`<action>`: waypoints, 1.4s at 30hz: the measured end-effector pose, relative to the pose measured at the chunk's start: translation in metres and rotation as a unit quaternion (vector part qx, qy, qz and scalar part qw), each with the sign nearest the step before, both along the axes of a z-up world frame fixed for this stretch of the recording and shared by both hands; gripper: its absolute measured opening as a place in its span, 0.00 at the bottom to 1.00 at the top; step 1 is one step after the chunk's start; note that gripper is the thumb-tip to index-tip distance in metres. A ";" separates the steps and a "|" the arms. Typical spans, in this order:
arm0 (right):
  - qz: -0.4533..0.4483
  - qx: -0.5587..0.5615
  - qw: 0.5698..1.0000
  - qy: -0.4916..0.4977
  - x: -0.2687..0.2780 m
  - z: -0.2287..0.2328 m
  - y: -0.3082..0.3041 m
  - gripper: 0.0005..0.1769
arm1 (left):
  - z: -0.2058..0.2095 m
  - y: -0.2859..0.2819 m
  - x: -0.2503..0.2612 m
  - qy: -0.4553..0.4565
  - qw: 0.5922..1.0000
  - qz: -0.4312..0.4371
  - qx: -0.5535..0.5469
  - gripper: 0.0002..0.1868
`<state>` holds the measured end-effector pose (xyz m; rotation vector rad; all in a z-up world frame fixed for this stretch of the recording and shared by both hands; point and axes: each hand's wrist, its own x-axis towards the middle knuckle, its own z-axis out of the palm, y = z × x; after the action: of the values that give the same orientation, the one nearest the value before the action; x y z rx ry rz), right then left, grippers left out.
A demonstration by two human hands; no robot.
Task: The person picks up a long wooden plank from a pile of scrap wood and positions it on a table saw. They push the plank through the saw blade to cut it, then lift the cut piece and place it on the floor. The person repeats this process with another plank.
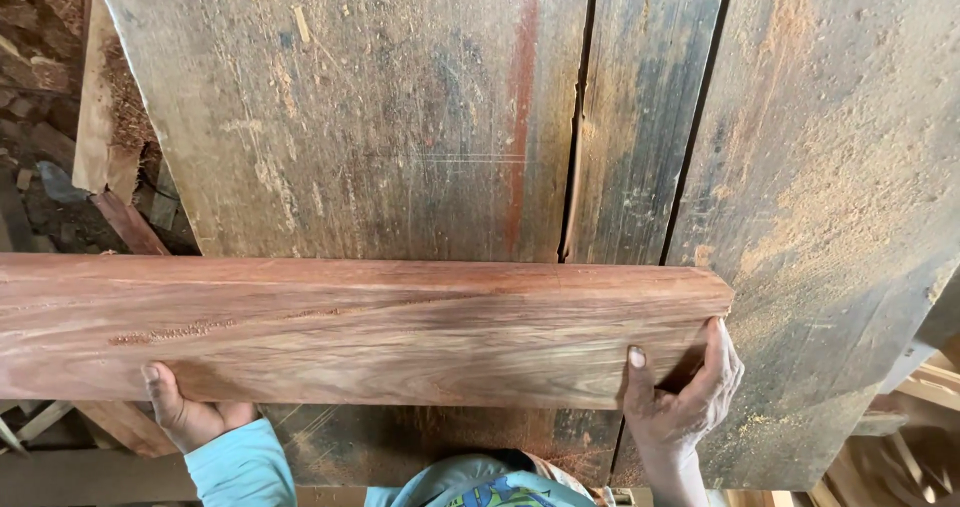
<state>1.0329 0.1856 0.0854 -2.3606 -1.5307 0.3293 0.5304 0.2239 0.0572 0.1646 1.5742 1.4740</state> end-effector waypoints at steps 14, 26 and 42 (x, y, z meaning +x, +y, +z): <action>0.008 0.012 1.000 -0.011 0.005 -0.002 0.009 0.46 | -0.002 0.010 0.004 0.002 1.000 0.019 -0.021 0.46; 0.012 0.022 1.000 -0.009 0.002 0.005 0.027 0.43 | -0.011 0.013 -0.002 -0.007 0.999 0.032 0.007 0.39; 0.042 0.061 0.996 -0.047 0.010 -0.009 0.036 0.42 | -0.009 0.024 0.004 -0.017 1.000 0.020 0.010 0.32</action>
<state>1.0427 0.2220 0.0763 -2.2521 -1.6462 0.1417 0.5345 0.2478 0.0486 0.1192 1.5431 1.5163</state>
